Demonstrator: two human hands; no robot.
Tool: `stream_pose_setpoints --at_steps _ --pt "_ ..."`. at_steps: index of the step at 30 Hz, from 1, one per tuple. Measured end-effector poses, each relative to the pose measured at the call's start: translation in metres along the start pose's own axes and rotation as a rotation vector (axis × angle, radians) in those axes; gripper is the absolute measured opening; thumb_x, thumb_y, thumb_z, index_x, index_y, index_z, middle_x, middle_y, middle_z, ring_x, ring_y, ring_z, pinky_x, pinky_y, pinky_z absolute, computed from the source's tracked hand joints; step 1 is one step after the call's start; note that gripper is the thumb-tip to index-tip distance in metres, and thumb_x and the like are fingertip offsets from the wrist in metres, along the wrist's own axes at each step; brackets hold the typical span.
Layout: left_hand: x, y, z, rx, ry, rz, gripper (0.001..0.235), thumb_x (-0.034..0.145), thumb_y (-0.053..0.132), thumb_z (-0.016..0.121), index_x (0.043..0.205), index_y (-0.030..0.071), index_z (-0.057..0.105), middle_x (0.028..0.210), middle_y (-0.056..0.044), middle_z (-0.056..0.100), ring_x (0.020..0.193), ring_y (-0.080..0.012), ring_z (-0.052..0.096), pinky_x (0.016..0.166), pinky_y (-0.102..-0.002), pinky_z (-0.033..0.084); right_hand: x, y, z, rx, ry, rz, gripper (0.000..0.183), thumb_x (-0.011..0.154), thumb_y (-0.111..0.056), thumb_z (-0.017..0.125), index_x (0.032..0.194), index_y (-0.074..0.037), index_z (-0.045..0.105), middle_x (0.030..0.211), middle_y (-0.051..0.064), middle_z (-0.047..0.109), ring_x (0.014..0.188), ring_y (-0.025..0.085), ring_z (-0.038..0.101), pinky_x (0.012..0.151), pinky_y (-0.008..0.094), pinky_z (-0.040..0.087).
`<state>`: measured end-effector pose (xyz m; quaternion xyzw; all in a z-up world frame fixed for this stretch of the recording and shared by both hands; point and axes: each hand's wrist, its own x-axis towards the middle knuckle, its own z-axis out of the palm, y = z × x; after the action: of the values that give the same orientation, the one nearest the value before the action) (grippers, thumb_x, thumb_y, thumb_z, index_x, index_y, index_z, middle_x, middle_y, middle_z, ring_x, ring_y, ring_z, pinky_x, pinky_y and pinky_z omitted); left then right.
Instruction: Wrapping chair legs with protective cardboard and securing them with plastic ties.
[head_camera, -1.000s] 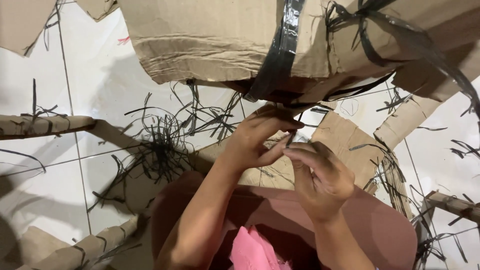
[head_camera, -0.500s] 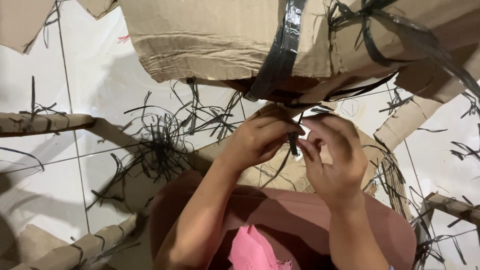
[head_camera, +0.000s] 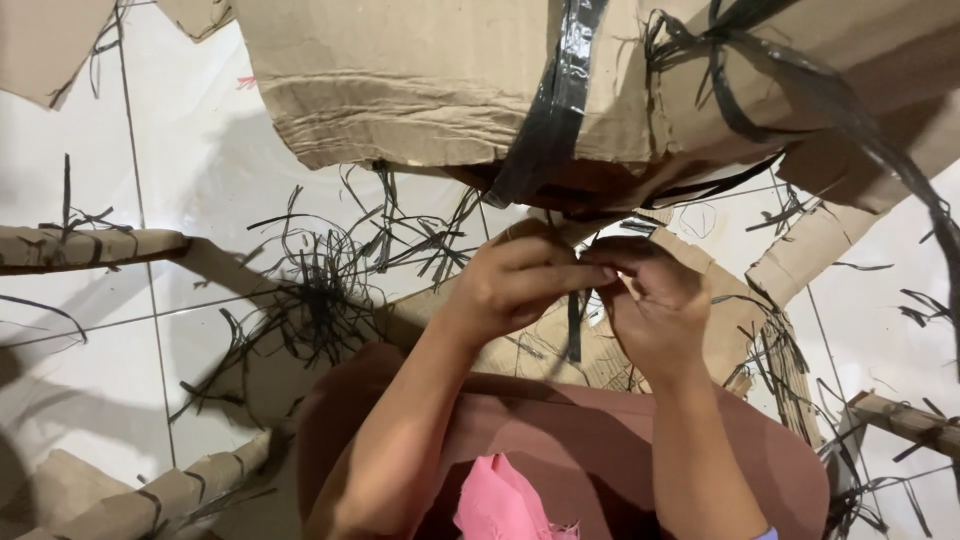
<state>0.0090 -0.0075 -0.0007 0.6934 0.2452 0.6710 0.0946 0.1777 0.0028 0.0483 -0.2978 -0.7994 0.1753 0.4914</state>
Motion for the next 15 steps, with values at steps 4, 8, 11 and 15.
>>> stream_pose_setpoints --at_steps 4,8,11,15 --pt "0.033 0.033 -0.001 0.122 -0.026 0.087 0.023 0.104 0.014 0.058 0.1 0.012 0.08 0.075 -0.006 0.066 0.067 -0.0232 0.065 0.068 -0.035 0.059 -0.008 0.002 0.006 0.391 -0.015 0.224 0.022 0.09 0.013 0.061 0.109 0.007 0.07 0.098 0.013 0.068 0.084 0.018 0.064 0.082 0.025 0.055" --pt "0.038 0.044 0.0 0.216 -0.088 0.178 0.013 0.1 0.007 0.066 0.096 0.007 0.078 0.079 -0.009 0.068 0.069 -0.0247 0.067 0.068 -0.033 0.058 -0.005 0.001 0.006 0.373 -0.157 0.293 0.024 0.085 0.001 0.066 0.107 0.002 0.076 0.118 0.012 0.074 0.1 0.017 0.071 0.091 0.023 0.056" --pt "0.025 0.037 0.006 0.195 -0.016 0.191 0.014 0.101 0.007 0.065 0.098 0.008 0.079 0.085 -0.007 0.074 0.071 -0.0218 0.069 0.07 -0.031 0.058 -0.02 0.013 0.006 0.37 -0.077 0.313 0.028 0.078 0.0 0.068 0.105 0.004 0.075 0.098 0.011 0.077 0.076 0.011 0.068 0.077 0.019 0.057" --pt "0.017 0.017 -0.011 0.116 0.121 0.076 0.014 0.096 0.007 0.073 0.108 0.01 0.079 0.098 -0.01 0.078 0.079 -0.0225 0.072 0.073 -0.034 0.062 -0.009 0.0 0.006 0.199 0.096 0.161 0.018 0.088 0.008 0.079 0.097 -0.005 0.072 0.1 0.008 0.076 0.082 0.014 0.072 0.076 0.023 0.058"
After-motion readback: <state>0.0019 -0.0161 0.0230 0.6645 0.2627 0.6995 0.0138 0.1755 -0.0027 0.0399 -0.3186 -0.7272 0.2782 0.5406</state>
